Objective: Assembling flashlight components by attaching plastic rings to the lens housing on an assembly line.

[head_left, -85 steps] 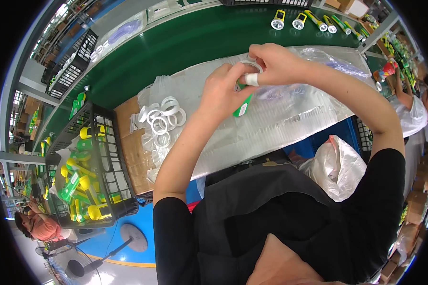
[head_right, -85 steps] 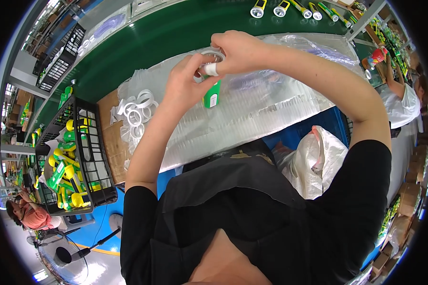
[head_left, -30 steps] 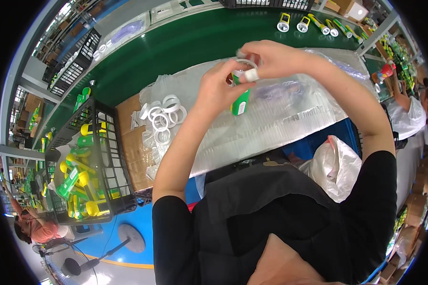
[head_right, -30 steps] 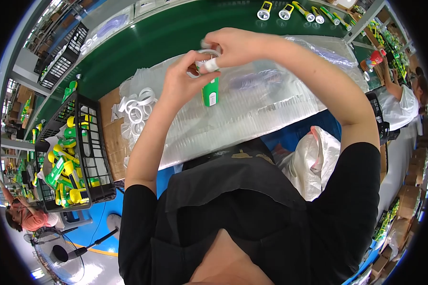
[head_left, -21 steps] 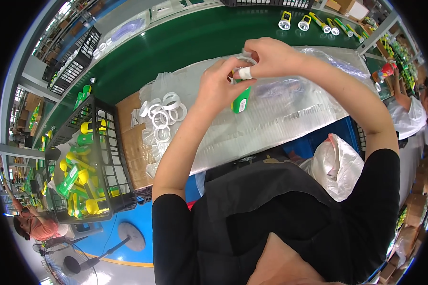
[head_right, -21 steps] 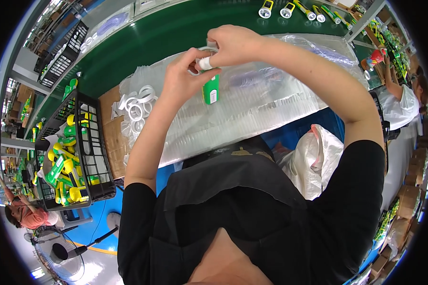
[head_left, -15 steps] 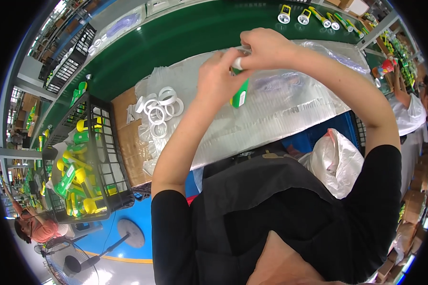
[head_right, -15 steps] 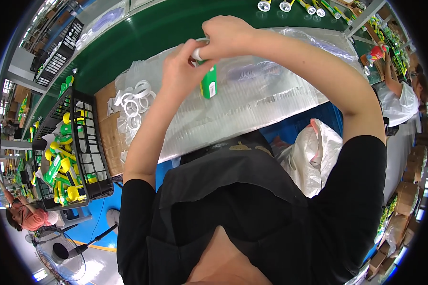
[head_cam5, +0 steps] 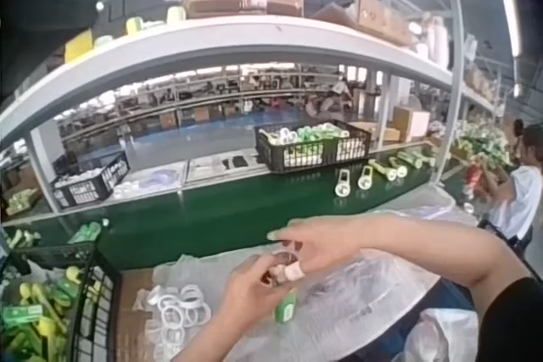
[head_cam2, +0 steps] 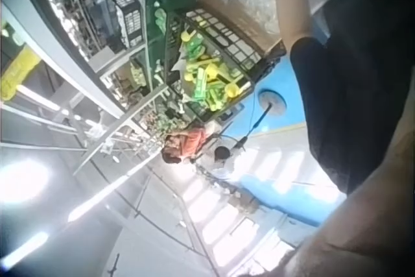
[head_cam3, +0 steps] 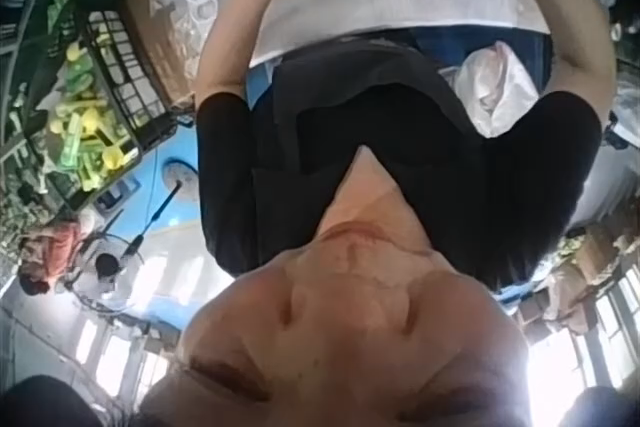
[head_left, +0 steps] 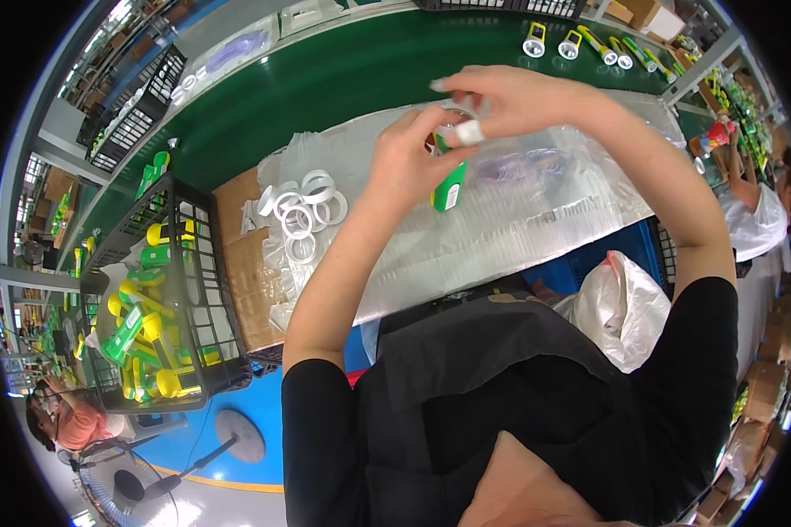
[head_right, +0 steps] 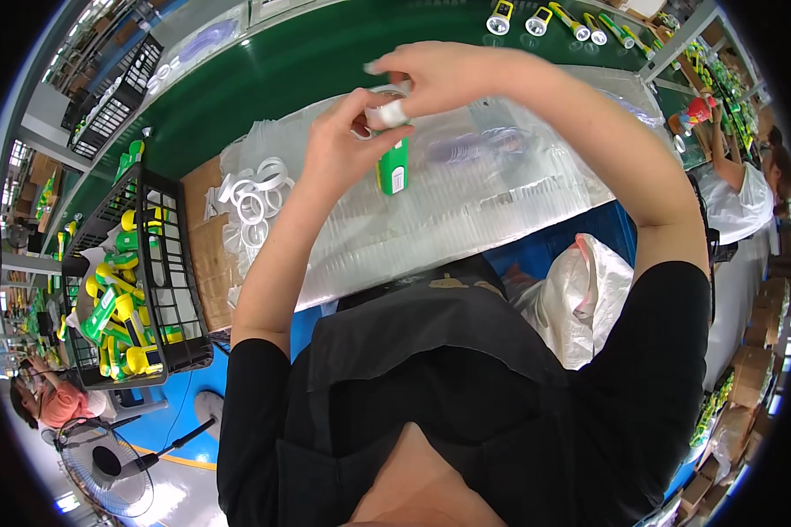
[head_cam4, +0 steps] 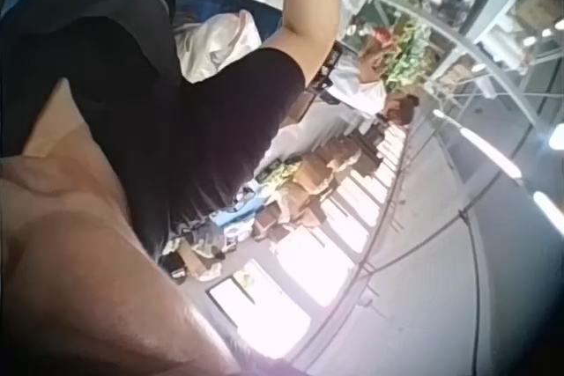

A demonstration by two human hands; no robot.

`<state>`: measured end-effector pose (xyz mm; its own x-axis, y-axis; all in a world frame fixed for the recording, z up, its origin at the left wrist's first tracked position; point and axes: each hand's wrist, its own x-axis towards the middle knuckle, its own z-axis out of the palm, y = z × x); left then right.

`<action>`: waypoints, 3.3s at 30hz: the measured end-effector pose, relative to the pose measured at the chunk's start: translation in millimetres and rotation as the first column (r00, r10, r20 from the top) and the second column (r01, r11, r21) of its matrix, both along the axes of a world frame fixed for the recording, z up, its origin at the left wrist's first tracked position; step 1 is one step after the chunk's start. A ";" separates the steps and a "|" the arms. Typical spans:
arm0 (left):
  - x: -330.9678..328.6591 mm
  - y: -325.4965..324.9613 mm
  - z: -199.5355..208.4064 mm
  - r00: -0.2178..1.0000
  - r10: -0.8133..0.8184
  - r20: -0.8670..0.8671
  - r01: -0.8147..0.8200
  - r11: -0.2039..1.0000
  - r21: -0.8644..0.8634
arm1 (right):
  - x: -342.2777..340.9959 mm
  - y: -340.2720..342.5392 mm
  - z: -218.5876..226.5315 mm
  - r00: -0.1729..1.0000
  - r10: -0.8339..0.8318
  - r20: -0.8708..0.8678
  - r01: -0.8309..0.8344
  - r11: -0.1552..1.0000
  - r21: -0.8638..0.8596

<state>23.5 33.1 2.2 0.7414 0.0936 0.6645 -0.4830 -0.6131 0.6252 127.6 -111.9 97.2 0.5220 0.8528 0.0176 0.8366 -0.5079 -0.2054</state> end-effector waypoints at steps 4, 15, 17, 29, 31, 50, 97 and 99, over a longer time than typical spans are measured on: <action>1.2 1.2 2.7 1.000 0.011 -0.029 -0.011 1.000 0.002 | -0.5 -1.2 -11.0 0.992 0.115 -0.042 -0.110 0.987 0.116; -6.8 9.0 4.1 0.998 -0.063 0.031 0.065 0.995 -0.073 | 2.4 -25.7 -9.9 0.934 0.357 0.009 -0.334 0.864 0.377; -16.6 12.5 15.2 0.990 -0.123 0.068 0.128 0.989 -0.079 | -11.8 -40.6 2.5 0.937 0.304 -0.172 -0.202 0.873 0.445; 11.3 43.7 -6.3 0.805 0.061 -0.590 0.026 0.990 0.138 | 38.5 28.0 -115.0 0.972 0.137 -0.193 0.034 0.725 0.687; 10.4 74.9 4.2 0.827 0.195 -0.527 -0.021 0.948 0.317 | 55.5 53.8 -130.1 0.951 0.196 -0.241 0.050 0.669 0.742; -195.5 401.0 -56.4 -0.197 0.723 -0.662 -0.714 0.357 0.602 | 220.3 17.7 -149.0 0.775 -0.488 0.402 0.270 0.830 0.488; 25.4 21.7 -65.7 0.961 0.266 0.071 -0.257 0.780 0.571 | -59.8 -94.5 -109.7 0.356 0.385 -0.852 0.664 0.537 0.520; 26.5 -2.3 -39.9 0.960 -0.119 -0.254 0.077 0.983 -0.168 | -75.3 -93.8 -106.6 0.284 0.411 -0.866 0.658 0.574 0.488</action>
<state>50.0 30.8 -37.7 0.8979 0.0980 0.4291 -0.3427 -0.4561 0.8213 52.4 -205.7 -9.5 0.7217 0.6912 -0.0381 -0.2395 0.1977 -0.9505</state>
